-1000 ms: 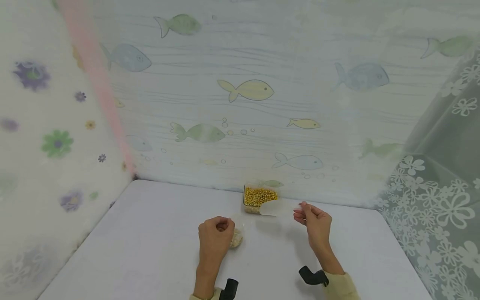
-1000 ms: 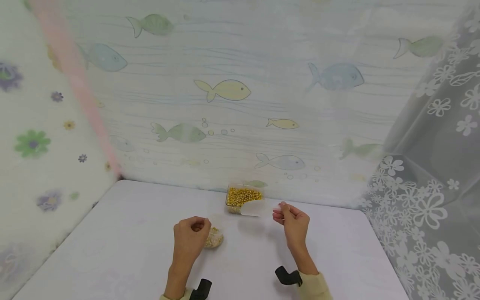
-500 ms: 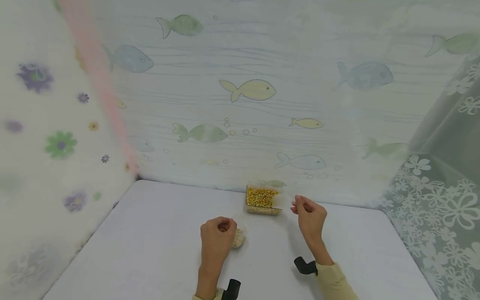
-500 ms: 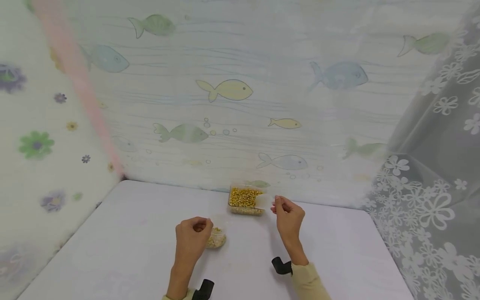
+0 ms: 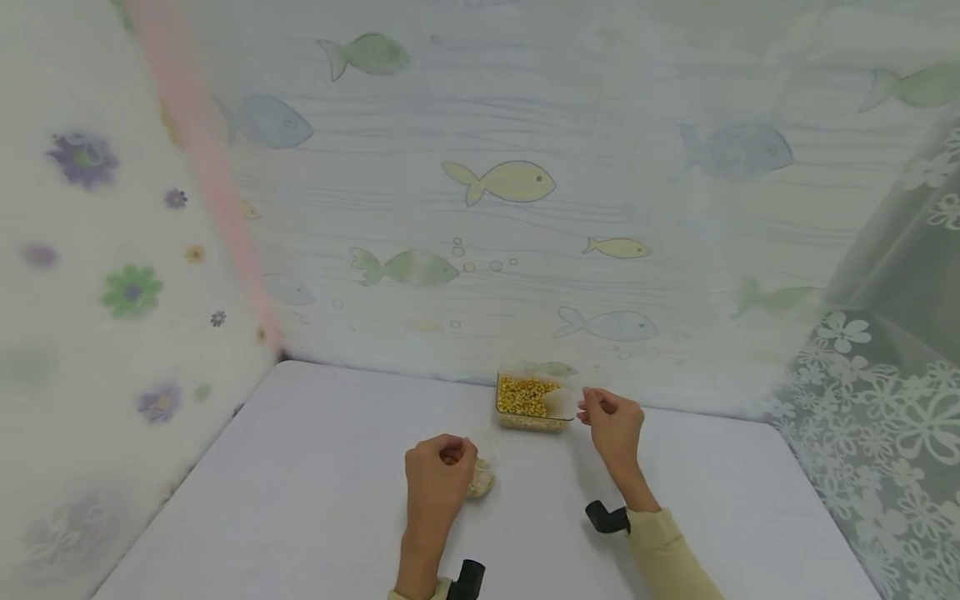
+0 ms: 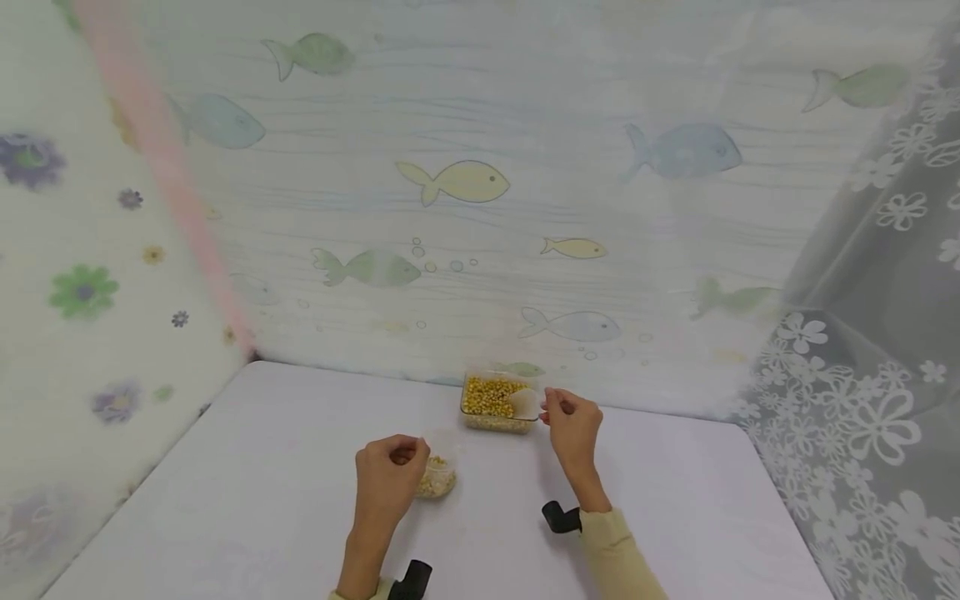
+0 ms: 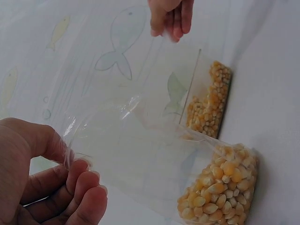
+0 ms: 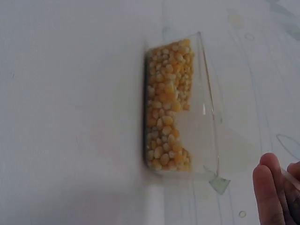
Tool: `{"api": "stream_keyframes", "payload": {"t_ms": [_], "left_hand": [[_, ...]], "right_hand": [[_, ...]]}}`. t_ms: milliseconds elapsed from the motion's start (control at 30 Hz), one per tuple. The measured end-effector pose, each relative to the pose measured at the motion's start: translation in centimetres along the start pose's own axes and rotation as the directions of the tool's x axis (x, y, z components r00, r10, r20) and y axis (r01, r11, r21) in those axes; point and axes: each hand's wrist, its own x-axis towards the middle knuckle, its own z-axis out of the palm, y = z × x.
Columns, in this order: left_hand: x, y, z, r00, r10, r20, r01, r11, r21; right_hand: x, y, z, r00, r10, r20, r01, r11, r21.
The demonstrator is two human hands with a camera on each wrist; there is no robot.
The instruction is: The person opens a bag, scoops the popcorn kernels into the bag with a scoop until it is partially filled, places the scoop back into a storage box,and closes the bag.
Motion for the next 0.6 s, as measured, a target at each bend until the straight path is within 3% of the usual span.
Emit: {"api": "stream_keyframes", "payload": {"t_ms": [133, 300, 433, 600], "left_hand": [[0.0, 0.0, 0.1, 1.0, -0.01, 0.006, 0.01, 1.0, -0.007], [0.0, -0.2, 0.2, 1.0, -0.019, 0.013, 0.019, 1.0, -0.014], [0.0, -0.2, 0.2, 1.0, -0.015, 0.008, 0.015, 1.0, -0.006], [0.1, -0.1, 0.1, 1.0, -0.023, 0.007, 0.023, 1.0, -0.003]], "right_hand": [[0.3, 0.6, 0.0, 0.98, 0.195, 0.026, -0.197, 0.976, 0.096], [0.3, 1.0, -0.1, 0.897, 0.435, 0.072, -0.441, 0.875, 0.202], [0.1, 1.3, 0.0, 0.842, 0.53, 0.101, -0.535, 0.799, 0.274], [0.1, 1.8, 0.1, 0.795, 0.594, 0.12, -0.59, 0.714, 0.376]]}}
